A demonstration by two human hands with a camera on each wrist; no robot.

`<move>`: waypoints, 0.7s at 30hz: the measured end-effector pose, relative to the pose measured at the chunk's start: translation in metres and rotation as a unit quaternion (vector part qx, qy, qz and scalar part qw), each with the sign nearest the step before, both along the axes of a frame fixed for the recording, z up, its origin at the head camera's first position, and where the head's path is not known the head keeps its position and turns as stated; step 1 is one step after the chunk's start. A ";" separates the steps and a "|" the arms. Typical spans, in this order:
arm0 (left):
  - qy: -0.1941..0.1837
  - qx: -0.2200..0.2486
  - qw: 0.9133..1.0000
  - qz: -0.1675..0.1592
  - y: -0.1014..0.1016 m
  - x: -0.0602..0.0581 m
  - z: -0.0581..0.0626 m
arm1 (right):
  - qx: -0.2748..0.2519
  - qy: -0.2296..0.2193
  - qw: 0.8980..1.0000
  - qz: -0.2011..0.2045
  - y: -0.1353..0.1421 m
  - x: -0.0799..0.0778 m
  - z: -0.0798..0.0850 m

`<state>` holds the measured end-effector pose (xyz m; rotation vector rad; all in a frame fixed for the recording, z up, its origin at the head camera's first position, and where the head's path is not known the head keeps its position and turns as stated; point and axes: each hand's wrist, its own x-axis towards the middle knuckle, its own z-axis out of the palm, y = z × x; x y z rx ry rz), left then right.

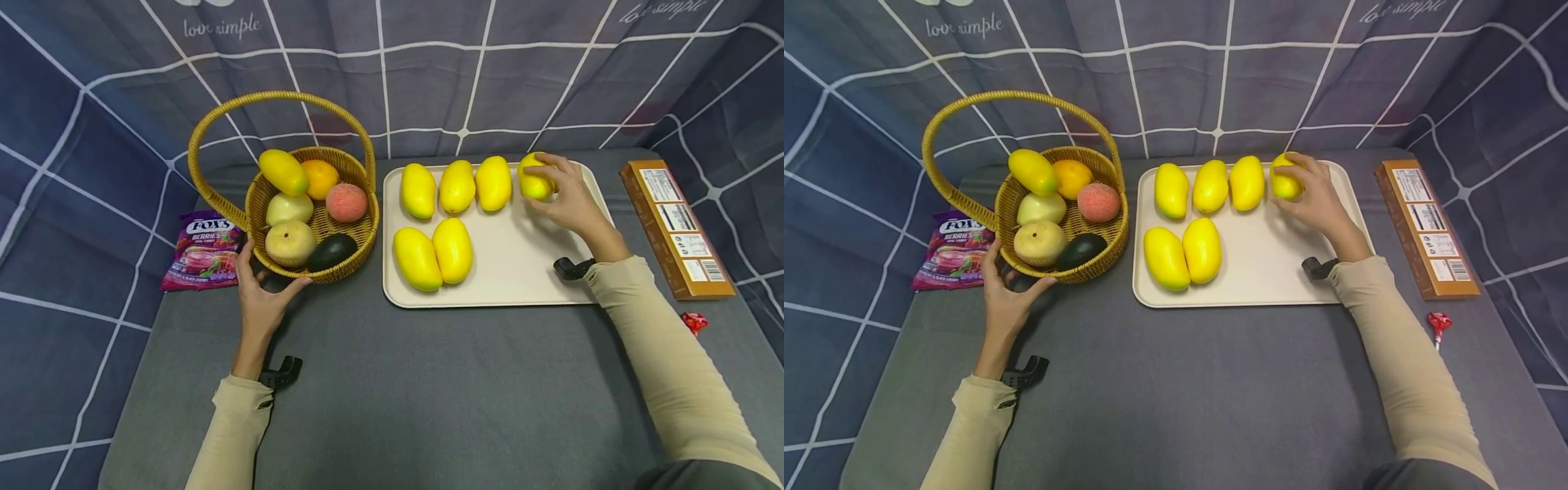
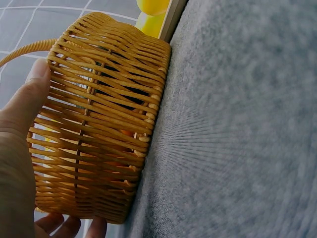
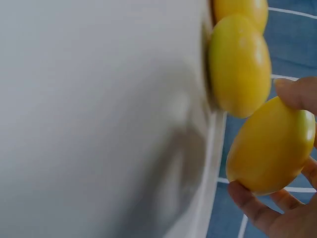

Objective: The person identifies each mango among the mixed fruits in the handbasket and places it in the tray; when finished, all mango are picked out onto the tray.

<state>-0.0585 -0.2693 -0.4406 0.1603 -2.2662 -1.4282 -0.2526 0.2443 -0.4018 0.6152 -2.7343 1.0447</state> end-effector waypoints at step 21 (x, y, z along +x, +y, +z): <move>-0.002 0.005 1.000 0.000 0.000 0.000 -0.001 | 0.025 -0.063 0.998 0.001 0.005 -0.005 -0.014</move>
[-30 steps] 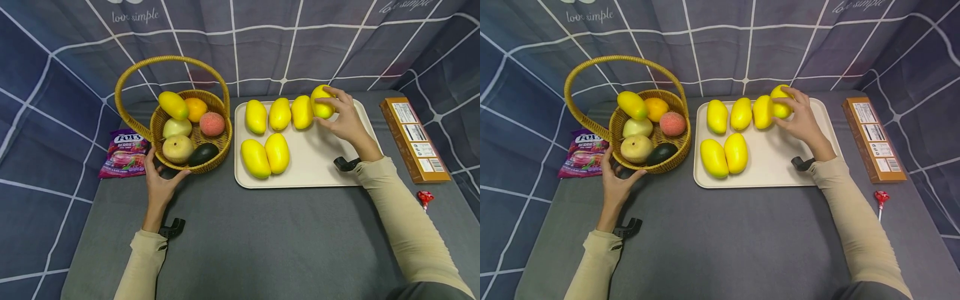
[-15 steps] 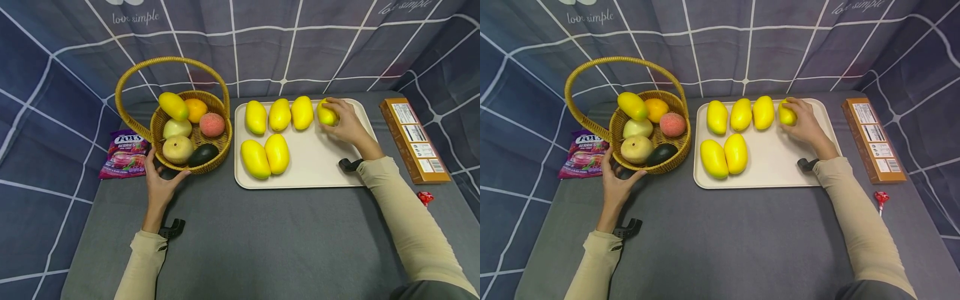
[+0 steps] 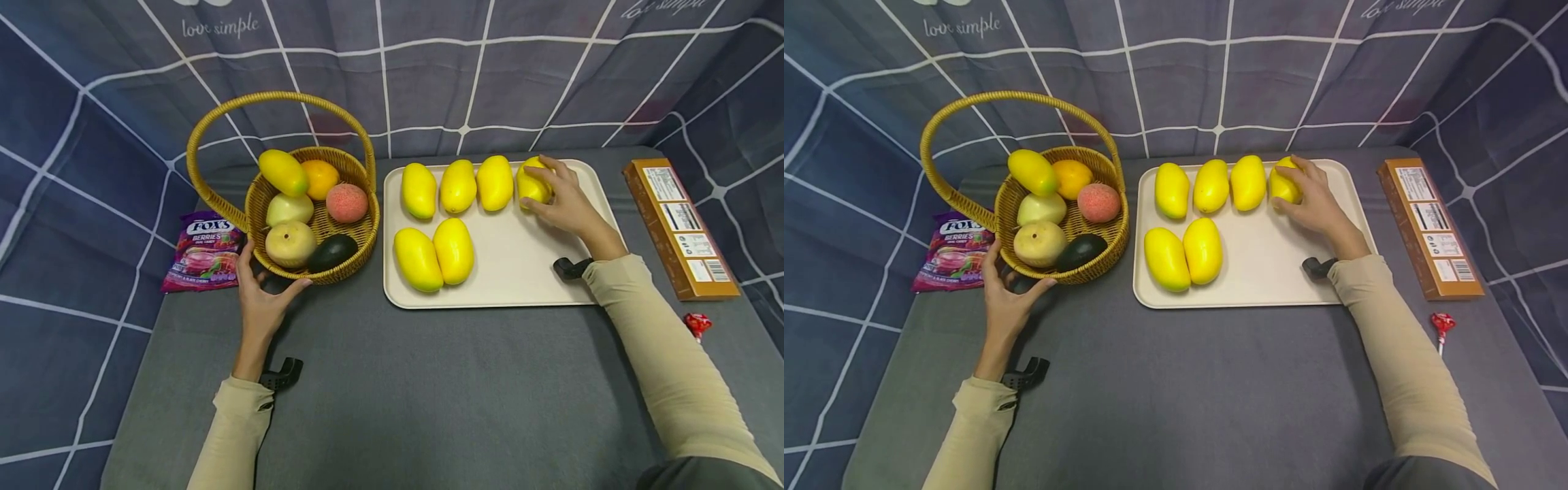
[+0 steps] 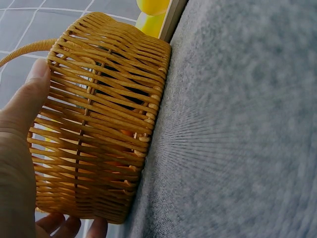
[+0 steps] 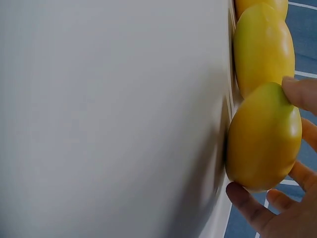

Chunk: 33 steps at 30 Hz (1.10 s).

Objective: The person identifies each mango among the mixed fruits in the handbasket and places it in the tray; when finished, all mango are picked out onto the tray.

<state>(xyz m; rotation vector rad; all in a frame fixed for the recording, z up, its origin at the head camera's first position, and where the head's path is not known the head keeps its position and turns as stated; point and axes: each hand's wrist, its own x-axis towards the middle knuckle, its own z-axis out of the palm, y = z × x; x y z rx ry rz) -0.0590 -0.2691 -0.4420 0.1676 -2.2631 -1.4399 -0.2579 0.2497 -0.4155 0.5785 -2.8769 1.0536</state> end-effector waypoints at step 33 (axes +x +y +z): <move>-0.007 -0.001 1.000 -0.008 0.020 0.010 0.036 | -0.021 0.100 0.994 0.030 -0.041 0.016 0.033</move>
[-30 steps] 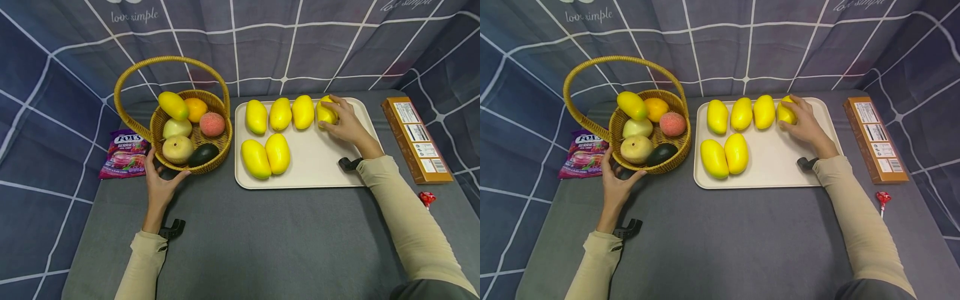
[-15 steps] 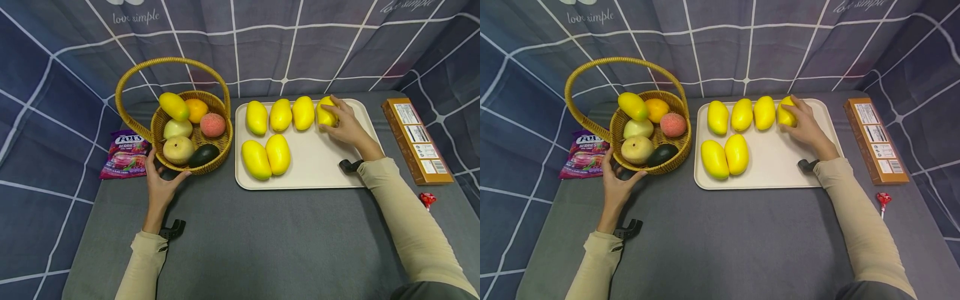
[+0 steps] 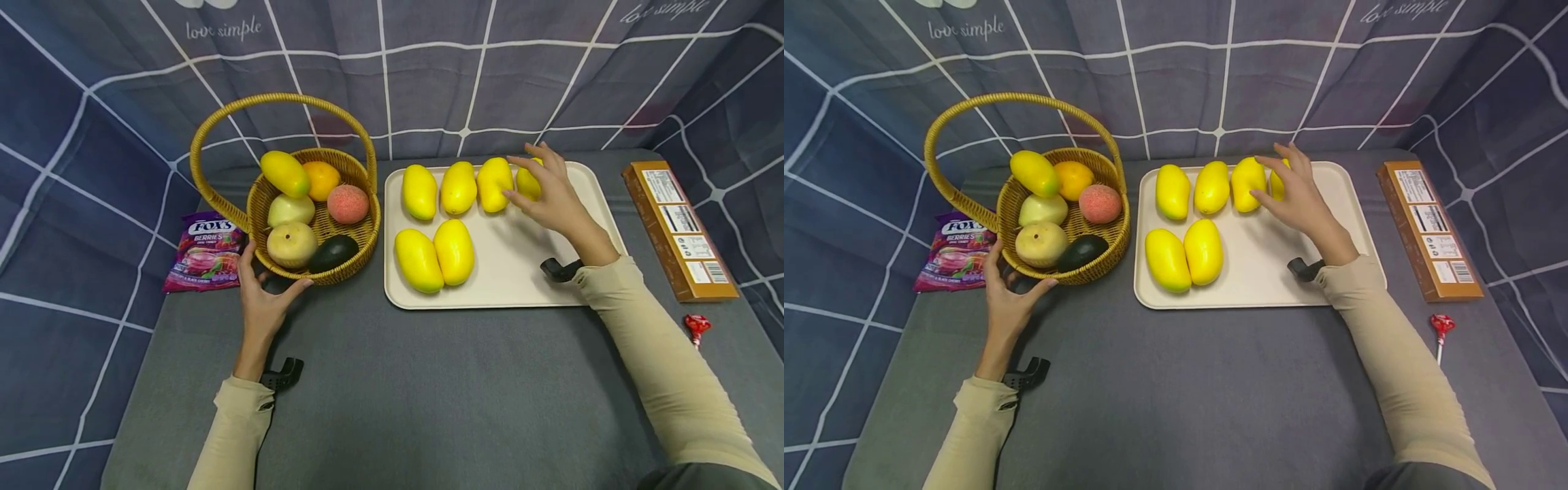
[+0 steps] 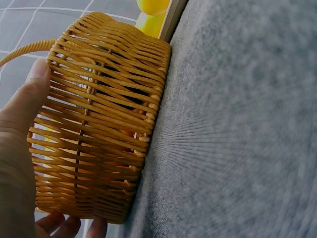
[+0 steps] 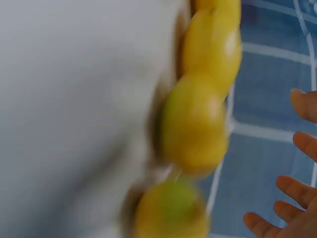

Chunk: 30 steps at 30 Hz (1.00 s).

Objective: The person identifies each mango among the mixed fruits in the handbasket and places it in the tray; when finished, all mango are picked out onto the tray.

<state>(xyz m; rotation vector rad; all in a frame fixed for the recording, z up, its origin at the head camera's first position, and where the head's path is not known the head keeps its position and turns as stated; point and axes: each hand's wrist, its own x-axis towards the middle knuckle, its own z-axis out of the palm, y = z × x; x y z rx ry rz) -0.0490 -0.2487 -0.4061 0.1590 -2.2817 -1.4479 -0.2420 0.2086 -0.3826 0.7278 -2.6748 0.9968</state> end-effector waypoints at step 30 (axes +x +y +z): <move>0.010 0.010 1.000 -0.011 -0.003 0.000 -0.001 | -0.040 0.015 0.965 0.260 -0.198 0.040 0.030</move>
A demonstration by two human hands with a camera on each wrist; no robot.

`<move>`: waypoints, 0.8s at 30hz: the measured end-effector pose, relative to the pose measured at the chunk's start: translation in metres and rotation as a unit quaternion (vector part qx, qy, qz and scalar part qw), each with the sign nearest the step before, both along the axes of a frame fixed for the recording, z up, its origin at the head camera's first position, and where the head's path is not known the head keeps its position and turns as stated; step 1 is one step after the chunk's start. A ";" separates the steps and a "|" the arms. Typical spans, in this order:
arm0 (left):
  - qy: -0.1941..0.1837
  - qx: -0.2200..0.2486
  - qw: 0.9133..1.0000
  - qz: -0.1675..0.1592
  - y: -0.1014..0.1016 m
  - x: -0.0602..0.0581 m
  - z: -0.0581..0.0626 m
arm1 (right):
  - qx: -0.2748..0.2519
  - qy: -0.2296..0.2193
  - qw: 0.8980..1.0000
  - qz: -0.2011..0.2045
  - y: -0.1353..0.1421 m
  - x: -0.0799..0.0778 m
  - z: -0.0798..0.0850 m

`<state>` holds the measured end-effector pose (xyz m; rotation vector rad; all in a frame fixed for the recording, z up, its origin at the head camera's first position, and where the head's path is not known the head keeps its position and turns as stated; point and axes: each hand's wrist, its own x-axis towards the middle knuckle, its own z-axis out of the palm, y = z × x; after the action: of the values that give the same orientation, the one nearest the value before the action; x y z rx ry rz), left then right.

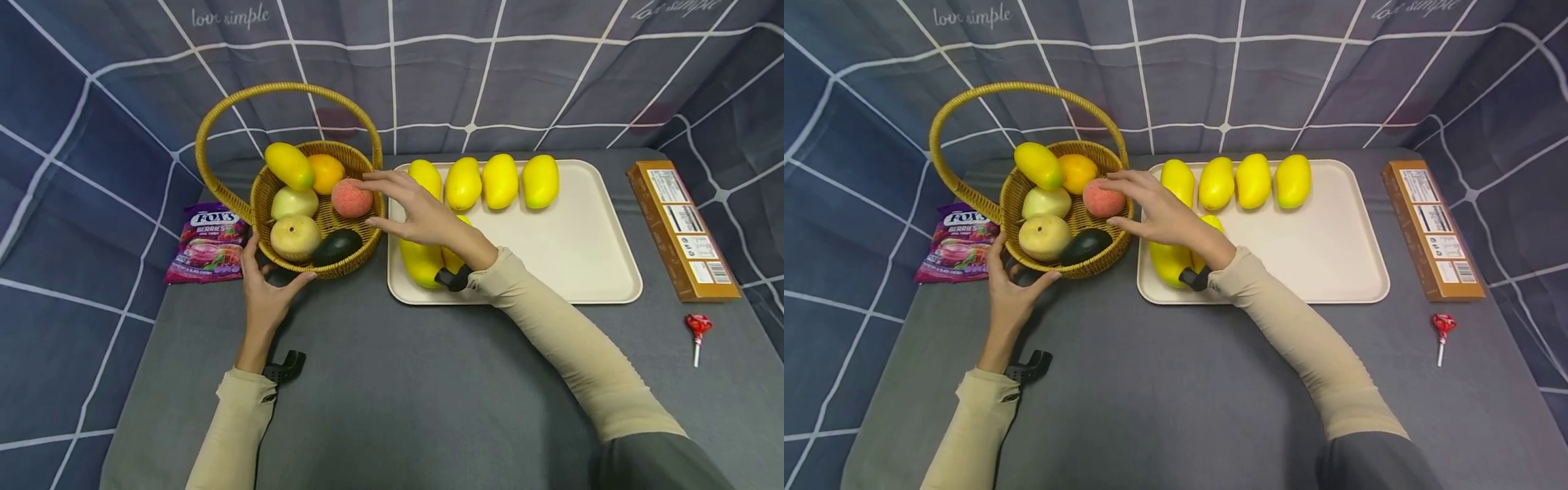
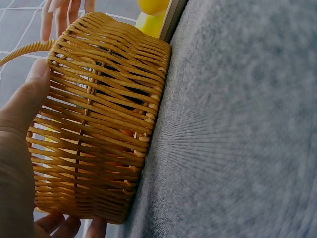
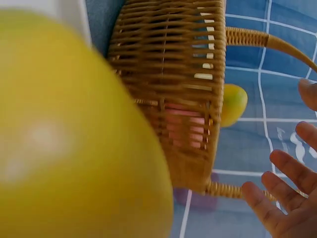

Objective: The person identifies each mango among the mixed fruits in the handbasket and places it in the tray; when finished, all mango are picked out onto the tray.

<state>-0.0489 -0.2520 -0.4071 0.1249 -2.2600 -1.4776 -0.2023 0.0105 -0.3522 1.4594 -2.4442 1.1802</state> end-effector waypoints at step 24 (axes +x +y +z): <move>-0.001 -0.018 1.000 0.005 -0.019 -0.011 -0.031 | 0.041 -0.023 0.999 0.017 -0.080 -0.029 0.009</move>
<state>-0.0600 -0.2712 -0.4376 0.1286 -2.2828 -1.4322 -0.2308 -0.0696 -0.3432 1.5176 -2.5365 1.1455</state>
